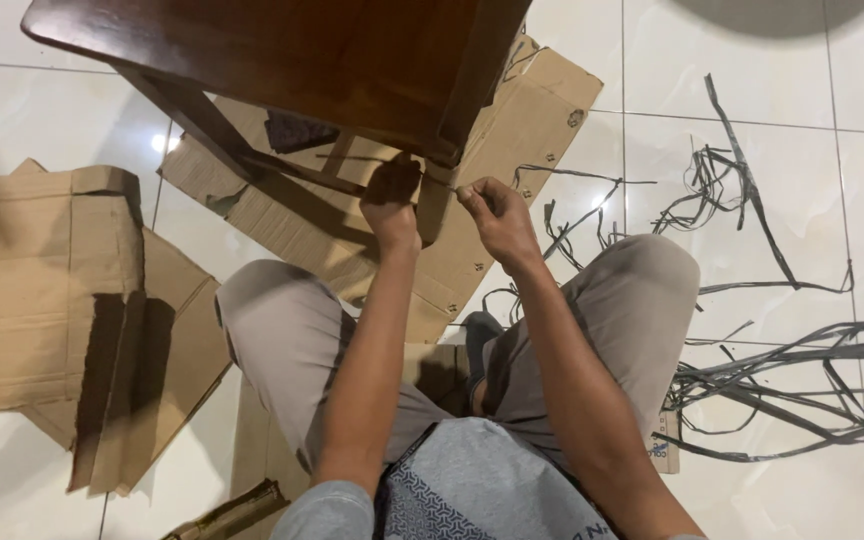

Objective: Wrapping the legs of a wooden stool with plastic strips for protection.

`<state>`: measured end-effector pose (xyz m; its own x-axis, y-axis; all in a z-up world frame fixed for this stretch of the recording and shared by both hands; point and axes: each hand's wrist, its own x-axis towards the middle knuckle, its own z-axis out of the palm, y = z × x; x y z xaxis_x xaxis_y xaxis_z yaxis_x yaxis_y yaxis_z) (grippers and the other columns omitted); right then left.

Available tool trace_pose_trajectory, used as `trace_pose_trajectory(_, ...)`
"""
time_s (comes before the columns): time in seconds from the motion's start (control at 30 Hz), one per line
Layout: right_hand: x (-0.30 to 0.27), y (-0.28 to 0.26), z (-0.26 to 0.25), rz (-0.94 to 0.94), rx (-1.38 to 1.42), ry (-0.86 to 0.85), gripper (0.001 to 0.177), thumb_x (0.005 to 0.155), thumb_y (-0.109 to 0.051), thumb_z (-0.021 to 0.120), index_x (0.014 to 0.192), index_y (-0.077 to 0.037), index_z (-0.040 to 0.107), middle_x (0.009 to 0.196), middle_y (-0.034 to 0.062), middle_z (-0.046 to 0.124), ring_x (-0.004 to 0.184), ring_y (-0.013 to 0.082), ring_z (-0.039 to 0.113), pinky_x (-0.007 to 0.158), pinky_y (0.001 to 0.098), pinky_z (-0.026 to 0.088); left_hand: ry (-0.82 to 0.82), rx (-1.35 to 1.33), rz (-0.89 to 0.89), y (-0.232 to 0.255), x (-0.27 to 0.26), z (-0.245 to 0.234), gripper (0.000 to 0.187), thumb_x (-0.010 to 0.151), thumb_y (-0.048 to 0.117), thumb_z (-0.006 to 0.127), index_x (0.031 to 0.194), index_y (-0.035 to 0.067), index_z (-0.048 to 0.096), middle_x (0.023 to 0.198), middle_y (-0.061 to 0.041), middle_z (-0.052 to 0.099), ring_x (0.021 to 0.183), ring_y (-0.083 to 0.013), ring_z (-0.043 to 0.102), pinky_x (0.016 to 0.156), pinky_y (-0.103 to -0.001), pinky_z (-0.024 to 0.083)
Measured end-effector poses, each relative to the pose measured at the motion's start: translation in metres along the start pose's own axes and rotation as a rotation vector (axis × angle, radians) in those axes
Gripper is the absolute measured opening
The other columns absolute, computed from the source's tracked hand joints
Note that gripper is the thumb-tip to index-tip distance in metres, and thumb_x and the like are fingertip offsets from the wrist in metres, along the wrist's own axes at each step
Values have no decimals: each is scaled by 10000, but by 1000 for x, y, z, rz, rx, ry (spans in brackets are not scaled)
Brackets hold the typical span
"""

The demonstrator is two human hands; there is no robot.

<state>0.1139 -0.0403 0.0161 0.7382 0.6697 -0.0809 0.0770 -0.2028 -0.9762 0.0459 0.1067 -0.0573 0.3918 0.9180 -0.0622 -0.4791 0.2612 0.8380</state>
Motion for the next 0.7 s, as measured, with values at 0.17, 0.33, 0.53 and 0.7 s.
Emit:
trace_pose_trajectory(0.17, 9, 15, 0, 30, 160, 115, 263, 1021, -267, 708, 922, -32, 644, 782, -50, 561, 714, 48, 444, 618, 238, 375, -155, 38, -209, -31, 43, -11, 188, 983, 63, 669, 1131, -44, 715, 1010, -58, 700, 930, -184, 636, 871, -366, 537)
trace_pose_trajectory(0.33, 16, 15, -6, 72, 302, 179, 251, 983, -251, 761, 921, -42, 636, 744, -31, 567, 636, 67, 488, 564, 237, 394, -246, 342, -554, -17, 67, 10, 275, 973, 215, 573, 1206, 80, 627, 1043, -27, 661, 960, -178, 598, 832, -453, 520)
trace_pose_trajectory(0.53, 20, 12, -8, 10, 274, 243, 209, 952, -207, 770, 1001, -22, 686, 819, -6, 681, 717, 78, 635, 636, 229, 495, -485, 337, -636, -25, 93, -41, 349, 990, 325, 584, 1311, 192, 547, 1106, 19, 615, 1025, -153, 565, 826, -458, 479)
trace_pose_trajectory(0.7, 14, -7, -4, -162, 18, 340, 188, 969, -166, 759, 1071, -18, 705, 914, 21, 749, 817, 100, 713, 715, 261, 569, -565, 304, -629, -15, 72, 16, 361, 993, 339, 597, 1299, 151, 570, 1113, -7, 636, 1025, -163, 587, 831, -434, 495)
